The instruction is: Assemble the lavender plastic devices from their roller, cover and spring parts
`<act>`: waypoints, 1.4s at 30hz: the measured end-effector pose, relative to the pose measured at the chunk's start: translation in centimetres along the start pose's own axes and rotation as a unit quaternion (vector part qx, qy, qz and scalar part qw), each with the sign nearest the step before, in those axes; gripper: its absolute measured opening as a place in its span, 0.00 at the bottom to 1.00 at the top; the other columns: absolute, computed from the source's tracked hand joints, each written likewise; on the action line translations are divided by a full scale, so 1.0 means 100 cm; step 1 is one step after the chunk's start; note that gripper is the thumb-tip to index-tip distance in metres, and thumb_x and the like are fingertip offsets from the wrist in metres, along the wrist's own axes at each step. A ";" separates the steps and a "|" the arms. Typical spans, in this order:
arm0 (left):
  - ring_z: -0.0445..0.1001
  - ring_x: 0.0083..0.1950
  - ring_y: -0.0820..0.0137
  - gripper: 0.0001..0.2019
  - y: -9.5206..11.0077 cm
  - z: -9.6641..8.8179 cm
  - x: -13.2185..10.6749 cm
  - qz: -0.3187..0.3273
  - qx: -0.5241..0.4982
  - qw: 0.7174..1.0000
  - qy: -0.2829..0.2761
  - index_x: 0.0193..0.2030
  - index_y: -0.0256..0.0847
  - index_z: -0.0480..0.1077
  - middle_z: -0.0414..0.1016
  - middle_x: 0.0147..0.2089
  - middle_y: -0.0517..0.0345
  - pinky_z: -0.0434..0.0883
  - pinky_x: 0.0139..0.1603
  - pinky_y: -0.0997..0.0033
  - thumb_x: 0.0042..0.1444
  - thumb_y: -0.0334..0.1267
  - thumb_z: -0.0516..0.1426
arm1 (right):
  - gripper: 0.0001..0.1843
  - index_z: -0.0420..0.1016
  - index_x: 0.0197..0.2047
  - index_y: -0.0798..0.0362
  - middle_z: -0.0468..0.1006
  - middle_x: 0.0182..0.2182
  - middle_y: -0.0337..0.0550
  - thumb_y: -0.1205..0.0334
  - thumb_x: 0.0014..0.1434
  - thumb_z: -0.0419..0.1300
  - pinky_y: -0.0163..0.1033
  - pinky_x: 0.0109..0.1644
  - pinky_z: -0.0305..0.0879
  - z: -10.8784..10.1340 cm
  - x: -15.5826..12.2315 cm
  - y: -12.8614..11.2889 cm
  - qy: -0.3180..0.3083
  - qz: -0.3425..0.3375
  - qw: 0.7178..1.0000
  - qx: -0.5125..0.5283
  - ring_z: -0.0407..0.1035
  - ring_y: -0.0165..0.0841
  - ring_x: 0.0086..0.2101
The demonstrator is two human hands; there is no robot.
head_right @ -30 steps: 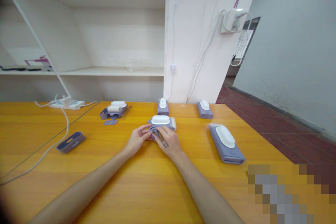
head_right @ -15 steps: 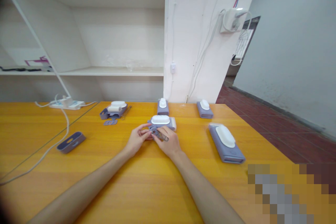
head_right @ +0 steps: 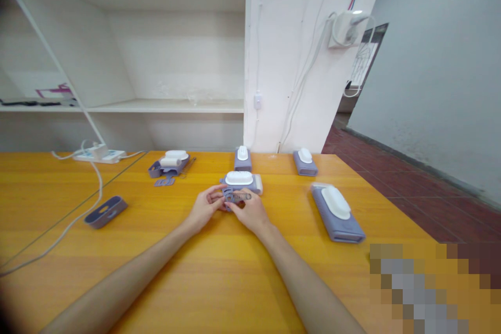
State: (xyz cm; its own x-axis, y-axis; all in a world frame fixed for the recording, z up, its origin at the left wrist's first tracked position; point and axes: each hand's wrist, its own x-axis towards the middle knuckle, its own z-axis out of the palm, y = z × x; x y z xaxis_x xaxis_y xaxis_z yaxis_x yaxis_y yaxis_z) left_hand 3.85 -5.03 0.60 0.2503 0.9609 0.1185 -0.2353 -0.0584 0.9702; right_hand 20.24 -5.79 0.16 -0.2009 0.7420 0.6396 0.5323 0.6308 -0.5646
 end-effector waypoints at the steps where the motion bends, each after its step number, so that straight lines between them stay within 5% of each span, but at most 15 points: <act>1: 0.73 0.30 0.71 0.27 0.000 0.000 0.000 -0.003 0.003 1.000 0.008 0.50 0.33 0.64 0.75 0.34 0.52 0.73 0.33 0.69 0.43 0.40 0.64 | 0.10 0.75 0.39 0.51 0.77 0.34 0.43 0.60 0.51 0.62 0.40 0.43 0.68 0.000 0.000 0.000 -0.006 -0.002 1.000 0.005 0.71 0.35 0.36; 14: 0.73 0.31 0.72 0.30 0.003 -0.004 -0.001 -0.014 0.020 0.999 -0.047 0.54 0.32 0.63 0.73 0.38 0.51 0.71 0.31 0.73 0.44 0.40 0.64 | 0.10 0.76 0.37 0.51 0.77 0.33 0.41 0.61 0.50 0.64 0.39 0.40 0.67 0.001 0.000 0.007 -0.008 0.054 0.996 0.068 0.71 0.33 0.34; 23: 0.72 0.29 0.72 0.32 0.000 -0.005 0.001 -0.024 0.005 0.999 -0.023 0.55 0.30 0.62 0.74 0.38 0.48 0.71 0.28 0.73 0.43 0.40 0.64 | 0.13 0.77 0.39 0.52 0.78 0.27 0.41 0.58 0.49 0.64 0.36 0.32 0.67 0.004 0.000 0.008 -0.026 0.089 0.993 0.068 0.70 0.31 0.27; 33: 0.74 0.33 0.68 0.33 -0.001 -0.006 0.003 -0.021 0.004 0.999 -0.026 0.56 0.30 0.62 0.74 0.42 0.44 0.72 0.29 0.72 0.44 0.40 0.63 | 0.15 0.76 0.41 0.57 0.79 0.29 0.46 0.58 0.50 0.60 0.40 0.33 0.70 0.003 0.003 0.012 -0.044 0.207 0.945 0.248 0.72 0.33 0.27; 42: 0.74 0.32 0.69 0.33 -0.003 -0.005 0.003 -0.014 0.019 0.999 -0.032 0.57 0.29 0.61 0.74 0.39 0.46 0.72 0.29 0.72 0.44 0.41 0.63 | 0.15 0.76 0.37 0.56 0.78 0.27 0.43 0.57 0.46 0.63 0.38 0.33 0.69 -0.003 0.008 0.008 -0.068 0.222 0.919 0.318 0.71 0.31 0.26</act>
State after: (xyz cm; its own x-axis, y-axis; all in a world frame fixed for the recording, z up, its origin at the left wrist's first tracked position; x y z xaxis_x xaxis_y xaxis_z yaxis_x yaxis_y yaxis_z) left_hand 3.50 -4.60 0.26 0.3163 0.9430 0.1037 -0.1921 -0.0434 0.9804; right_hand 20.75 -4.76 0.37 -0.2037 0.9529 0.2249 0.0074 0.2312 -0.9729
